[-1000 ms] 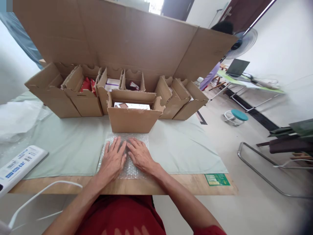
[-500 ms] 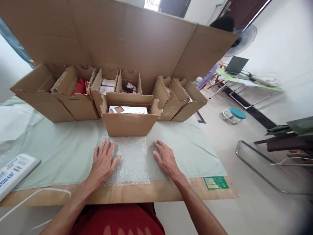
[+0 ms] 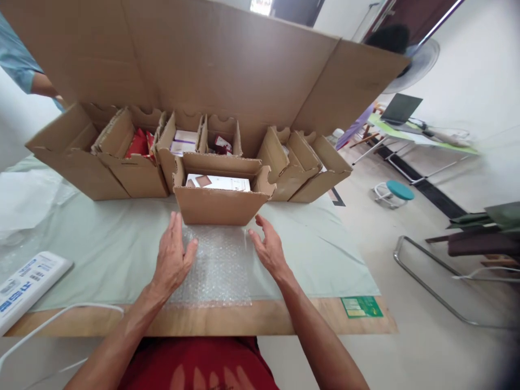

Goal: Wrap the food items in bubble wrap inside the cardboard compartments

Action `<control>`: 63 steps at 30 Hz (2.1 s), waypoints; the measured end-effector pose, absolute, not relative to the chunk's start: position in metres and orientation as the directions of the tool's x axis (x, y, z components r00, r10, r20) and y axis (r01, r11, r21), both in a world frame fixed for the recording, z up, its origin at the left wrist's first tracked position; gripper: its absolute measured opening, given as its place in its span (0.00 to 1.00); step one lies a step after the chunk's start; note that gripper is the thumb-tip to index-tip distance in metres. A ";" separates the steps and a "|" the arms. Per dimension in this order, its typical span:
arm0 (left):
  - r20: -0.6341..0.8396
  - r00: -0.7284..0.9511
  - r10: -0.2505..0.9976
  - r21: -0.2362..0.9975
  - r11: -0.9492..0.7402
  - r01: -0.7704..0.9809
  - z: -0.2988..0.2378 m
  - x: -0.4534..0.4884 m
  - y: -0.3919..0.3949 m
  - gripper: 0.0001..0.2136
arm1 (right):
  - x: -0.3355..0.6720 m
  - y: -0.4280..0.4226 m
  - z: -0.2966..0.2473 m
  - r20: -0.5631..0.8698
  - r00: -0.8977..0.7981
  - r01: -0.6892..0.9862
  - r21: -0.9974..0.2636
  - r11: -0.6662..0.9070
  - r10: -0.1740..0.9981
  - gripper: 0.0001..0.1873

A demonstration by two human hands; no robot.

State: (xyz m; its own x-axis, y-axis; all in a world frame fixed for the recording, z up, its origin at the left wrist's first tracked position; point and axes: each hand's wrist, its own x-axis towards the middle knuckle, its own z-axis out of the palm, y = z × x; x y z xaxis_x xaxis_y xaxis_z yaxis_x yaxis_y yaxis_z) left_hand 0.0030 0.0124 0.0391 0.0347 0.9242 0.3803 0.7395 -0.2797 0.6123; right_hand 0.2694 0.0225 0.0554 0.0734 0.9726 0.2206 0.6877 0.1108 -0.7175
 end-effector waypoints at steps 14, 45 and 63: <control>0.182 0.277 0.944 0.184 -0.309 0.933 0.019 -0.036 -0.035 0.29 | 0.267 -0.064 0.037 0.063 -0.199 0.947 -0.245 0.209 0.978 0.26; -0.065 -0.016 0.998 0.779 0.061 0.624 0.049 -0.044 -0.023 0.19 | 0.263 -0.057 0.035 0.030 -0.005 0.500 -0.865 0.029 1.000 0.21; 0.060 -0.012 0.998 0.244 -0.003 0.970 0.046 -0.039 -0.022 0.28 | 0.258 -0.054 0.032 0.177 0.057 0.890 -0.456 0.031 0.983 0.27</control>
State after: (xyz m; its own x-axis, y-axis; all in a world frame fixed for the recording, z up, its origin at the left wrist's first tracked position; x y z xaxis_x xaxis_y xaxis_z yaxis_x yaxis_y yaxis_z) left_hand -0.0387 -0.0217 0.0455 -0.0122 0.9981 0.0602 0.9698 -0.0028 0.2437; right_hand 0.2583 -0.0543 0.0319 0.0565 0.9825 0.1773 0.8897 0.0310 -0.4555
